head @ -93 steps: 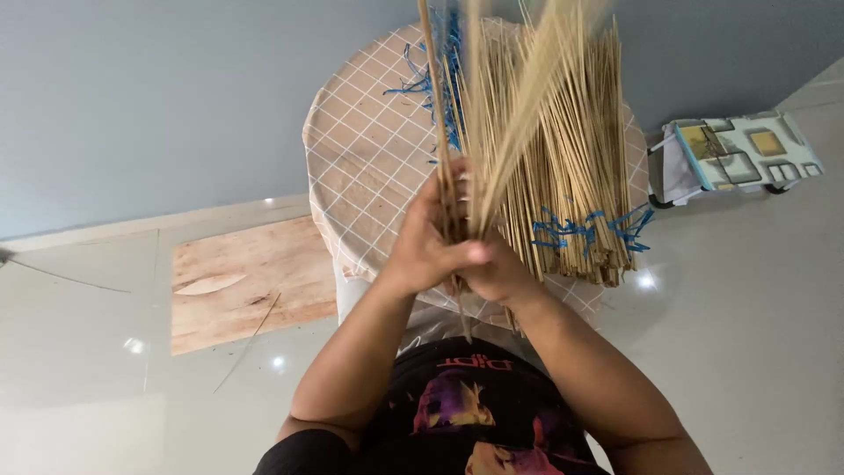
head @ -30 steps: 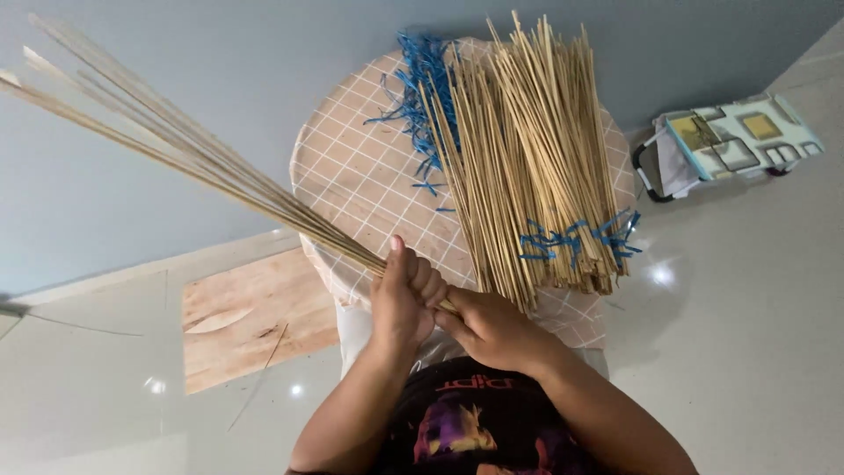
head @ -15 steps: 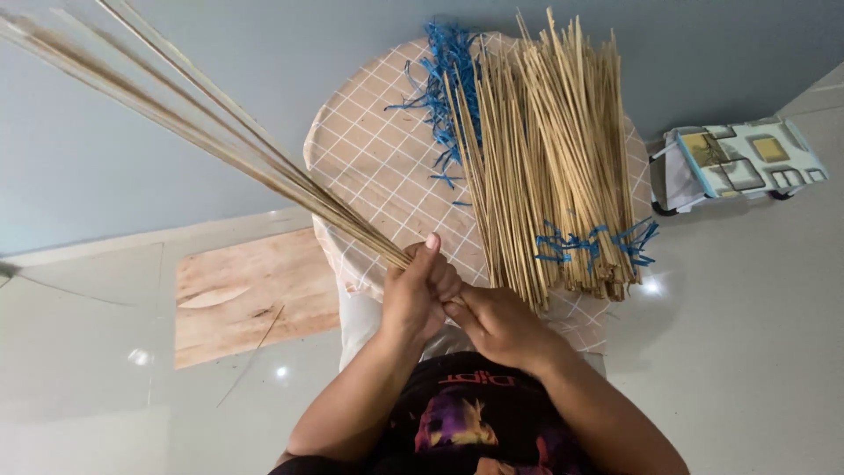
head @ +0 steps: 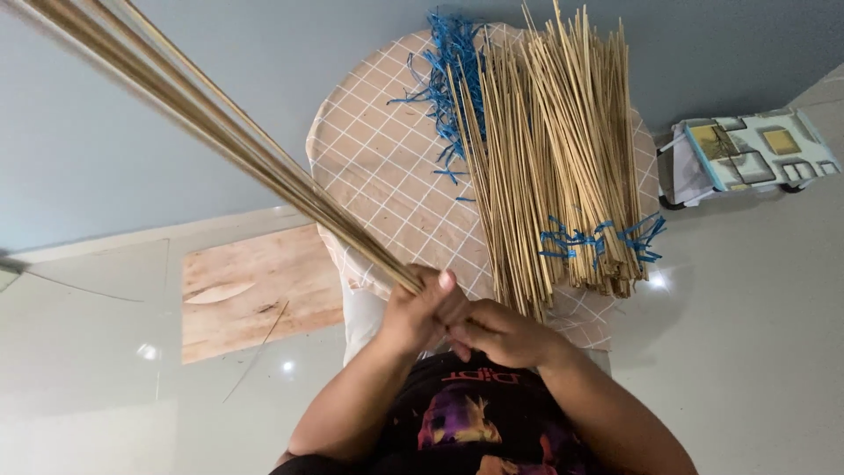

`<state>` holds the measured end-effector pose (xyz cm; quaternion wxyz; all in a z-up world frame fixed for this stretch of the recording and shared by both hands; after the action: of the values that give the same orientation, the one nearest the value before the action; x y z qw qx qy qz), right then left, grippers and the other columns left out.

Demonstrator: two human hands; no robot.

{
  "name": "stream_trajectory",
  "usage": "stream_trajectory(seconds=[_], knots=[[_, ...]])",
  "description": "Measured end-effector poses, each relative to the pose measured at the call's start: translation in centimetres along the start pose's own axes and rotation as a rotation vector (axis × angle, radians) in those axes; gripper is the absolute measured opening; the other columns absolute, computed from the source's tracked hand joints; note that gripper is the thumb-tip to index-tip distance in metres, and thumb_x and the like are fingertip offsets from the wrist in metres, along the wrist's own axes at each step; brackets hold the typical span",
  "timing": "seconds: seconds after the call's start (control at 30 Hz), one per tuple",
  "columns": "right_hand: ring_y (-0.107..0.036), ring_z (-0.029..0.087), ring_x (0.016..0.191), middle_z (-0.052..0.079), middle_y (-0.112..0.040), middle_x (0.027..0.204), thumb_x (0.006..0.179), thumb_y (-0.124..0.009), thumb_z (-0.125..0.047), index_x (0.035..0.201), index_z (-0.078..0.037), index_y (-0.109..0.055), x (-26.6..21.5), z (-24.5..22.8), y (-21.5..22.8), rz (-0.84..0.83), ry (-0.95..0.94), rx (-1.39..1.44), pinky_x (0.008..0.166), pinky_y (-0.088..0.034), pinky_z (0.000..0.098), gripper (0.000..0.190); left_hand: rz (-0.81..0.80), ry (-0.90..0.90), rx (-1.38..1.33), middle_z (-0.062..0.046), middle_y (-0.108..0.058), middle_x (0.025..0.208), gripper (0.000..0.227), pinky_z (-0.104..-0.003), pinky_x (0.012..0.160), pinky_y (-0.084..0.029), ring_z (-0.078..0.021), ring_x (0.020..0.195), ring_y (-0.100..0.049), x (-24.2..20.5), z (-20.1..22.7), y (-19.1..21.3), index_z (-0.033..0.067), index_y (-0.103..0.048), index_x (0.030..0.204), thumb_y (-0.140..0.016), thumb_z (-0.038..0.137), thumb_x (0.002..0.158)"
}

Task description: Gathering bamboo sticks into bundles and securing them with blue plastic ties.

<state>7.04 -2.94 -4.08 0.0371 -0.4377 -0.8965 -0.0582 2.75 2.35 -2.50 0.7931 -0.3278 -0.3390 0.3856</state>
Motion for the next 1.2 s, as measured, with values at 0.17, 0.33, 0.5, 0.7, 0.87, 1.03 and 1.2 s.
stream_trajectory(seconds=[0.17,0.33,0.5,0.7,0.87,1.03,1.2], knots=[[-0.049,0.011,0.051,0.001,-0.058,0.061,0.114,-0.035,-0.026,0.092,-0.011,-0.065,-0.4,0.5,-1.4,-0.078,0.107,0.192,0.054,-0.046,0.0275,0.040,-0.312,-0.076,-0.093,0.001,-0.021,0.040,0.060,-0.022,0.034,-0.023,-0.0100,0.033,-0.018,-0.3,3.5,-5.7,0.0149,-0.029,0.050,-0.054,0.016,0.105],[-0.029,0.010,0.050,-0.002,-0.033,0.061,0.110,-0.041,-0.045,0.087,-0.011,-0.049,-0.6,-1.2,-3.1,-0.035,-0.015,0.127,0.049,-0.029,0.0260,0.041,-0.499,0.004,-0.081,-0.001,-0.025,0.048,0.053,-0.031,0.042,-0.024,-0.0152,0.039,-0.022,-1.1,4.7,-7.3,0.0144,-0.034,0.061,-0.050,0.034,0.107],[-0.044,0.013,0.052,0.000,-0.048,0.065,0.109,-0.031,-0.048,0.089,-0.014,-0.052,-1.1,0.1,0.0,0.218,-0.029,-0.214,0.046,-0.044,0.0299,0.044,-0.264,-0.278,0.433,0.000,-0.060,0.103,0.038,-0.029,0.086,-0.047,-0.0134,0.094,-0.056,0.8,7.4,-6.4,0.0187,-0.051,0.119,-0.059,0.054,0.107],[-0.058,0.043,0.051,0.020,-0.054,0.057,0.107,-0.047,-0.024,0.089,-0.007,-0.053,-0.1,-6.6,4.1,0.273,-0.119,-0.762,0.049,-0.046,0.0473,0.026,-0.116,-1.167,1.494,-0.011,-0.059,0.096,0.028,-0.048,0.082,-0.051,-0.0326,0.087,-0.053,-8.1,12.6,-6.8,0.0159,-0.072,0.096,-0.059,0.041,0.096],[-0.067,0.044,0.063,0.021,-0.063,0.067,0.105,-0.046,-0.022,0.092,-0.008,-0.054,3.1,-6.7,2.3,-0.069,-0.017,-1.225,0.056,-0.051,0.0534,0.021,-0.339,-0.574,2.082,-0.017,-0.069,0.093,0.039,-0.050,0.083,-0.055,-0.0378,0.085,-0.070,-2.3,9.8,-9.2,0.0036,-0.067,0.110,-0.045,0.035,0.105],[-0.069,0.028,0.052,0.008,-0.062,0.068,0.107,-0.046,-0.024,0.090,-0.009,-0.059,6.0,-10.0,2.0,-0.221,0.396,-1.682,0.051,-0.056,0.0410,0.026,-0.381,0.286,1.914,-0.024,-0.071,0.079,0.044,-0.059,0.065,-0.055,-0.0495,0.073,-0.071,-0.8,6.8,-0.4,0.0020,-0.060,0.108,-0.035,0.038,0.109],[-0.065,0.046,0.118,0.021,-0.067,0.132,0.103,-0.041,-0.056,0.131,-0.011,-0.057,14.0,-9.2,10.4,-0.273,-0.379,-1.296,0.100,-0.049,0.0607,0.056,-0.065,0.100,2.109,-0.010,-0.063,0.057,0.037,-0.044,0.050,-0.057,-0.0358,0.057,-0.072,-0.1,9.2,6.7,0.0120,-0.054,0.091,-0.035,0.038,0.111]])
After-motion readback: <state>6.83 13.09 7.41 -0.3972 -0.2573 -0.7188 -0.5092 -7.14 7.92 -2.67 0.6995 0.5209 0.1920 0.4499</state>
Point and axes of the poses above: each hand's wrist, its own x-axis towards the middle knuckle, its own y-axis out of the back of the hand, z = x × y, the point moved 10 cm from there along x, towards the middle knuckle
